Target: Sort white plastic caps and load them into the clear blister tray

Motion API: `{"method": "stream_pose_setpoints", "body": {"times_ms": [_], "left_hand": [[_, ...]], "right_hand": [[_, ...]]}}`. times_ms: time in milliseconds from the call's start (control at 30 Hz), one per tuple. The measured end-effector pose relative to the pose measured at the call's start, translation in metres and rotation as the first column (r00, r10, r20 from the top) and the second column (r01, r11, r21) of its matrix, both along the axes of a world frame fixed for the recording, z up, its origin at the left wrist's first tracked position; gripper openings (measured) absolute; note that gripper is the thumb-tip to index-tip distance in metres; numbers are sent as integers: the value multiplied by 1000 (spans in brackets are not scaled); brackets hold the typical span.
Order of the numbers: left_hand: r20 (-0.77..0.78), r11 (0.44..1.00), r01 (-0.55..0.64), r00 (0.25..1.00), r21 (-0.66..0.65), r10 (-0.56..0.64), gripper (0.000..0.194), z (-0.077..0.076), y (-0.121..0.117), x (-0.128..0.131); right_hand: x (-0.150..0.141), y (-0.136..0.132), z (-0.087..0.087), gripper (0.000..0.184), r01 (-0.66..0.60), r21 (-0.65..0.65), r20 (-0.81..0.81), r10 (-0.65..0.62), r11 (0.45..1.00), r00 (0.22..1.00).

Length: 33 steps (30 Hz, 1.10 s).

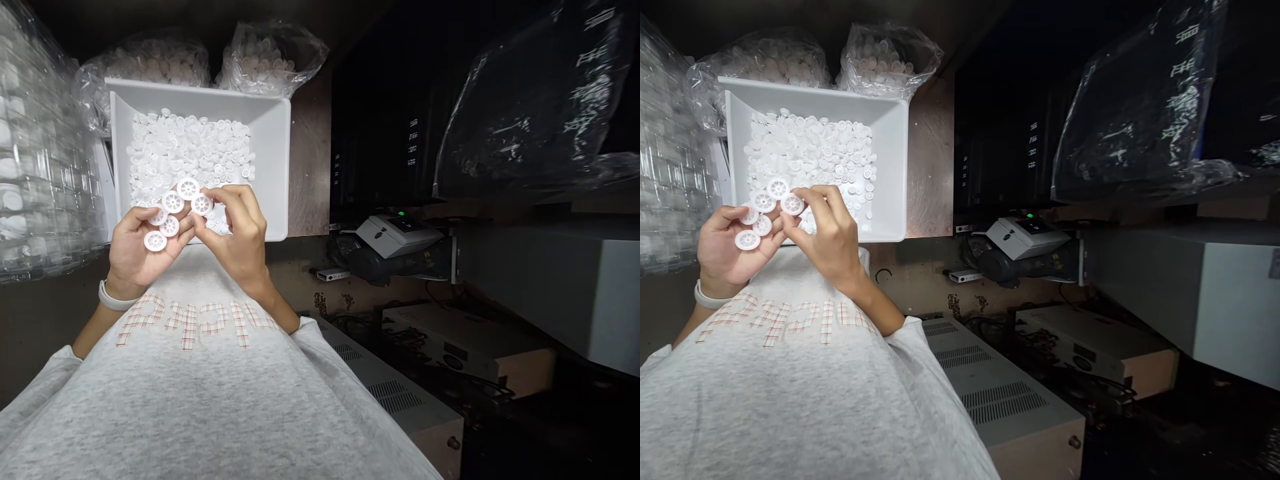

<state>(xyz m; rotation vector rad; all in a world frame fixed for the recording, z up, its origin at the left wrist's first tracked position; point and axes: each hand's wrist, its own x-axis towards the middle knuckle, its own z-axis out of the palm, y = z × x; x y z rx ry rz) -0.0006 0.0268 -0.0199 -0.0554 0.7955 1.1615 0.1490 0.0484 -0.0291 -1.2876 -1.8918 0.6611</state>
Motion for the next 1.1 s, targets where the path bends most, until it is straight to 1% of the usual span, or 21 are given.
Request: {"method": "stream_pose_setpoints", "body": {"times_ms": [67, 167, 233, 400, 500, 800, 967, 1100], "left_hand": [[12, 1000, -2, 1000, 5, 2, 43, 0, 0, -1], [38, 1000, -21, 999, 2, 21, 42, 1, 1, -2], [50, 999, -34, 998, -7, 35, 42, 2, 2, -2], [109, 999, -40, 993, -2, 40, 42, 0, 1, -3], [129, 999, -42, 991, -1, 42, 41, -1, 0, -4], [137, 998, -60, 989, -16, 62, 39, 0, 0, -8], [142, 998, -61, 988, -26, 64, 36, -3, 0, -9], [123, 998, -59, 990, -37, 63, 34, -2, 0, -8]], "right_hand": [[-1, 0, 0, 22, -4, 18, 14, 3, 1000, 1000], [-2, 0, -1, 21, 3, 82, 18, -4, 997, 1000], [-3, 0, -2, 22, 4, 94, 6, -5, 996, 1000], [-3, 1, -2, 24, -33, 38, -26, 34, 999, 999], [-3, 1, -1, 24, -40, 26, -25, 41, 999, 999], [-6, 1, -3, 25, -16, 26, -47, 18, 1000, 999], [-6, 2, -2, 24, -22, 16, -37, 22, 1000, 999], [-5, 2, -2, 24, -28, 2, -41, 28, 1000, 999]]}}
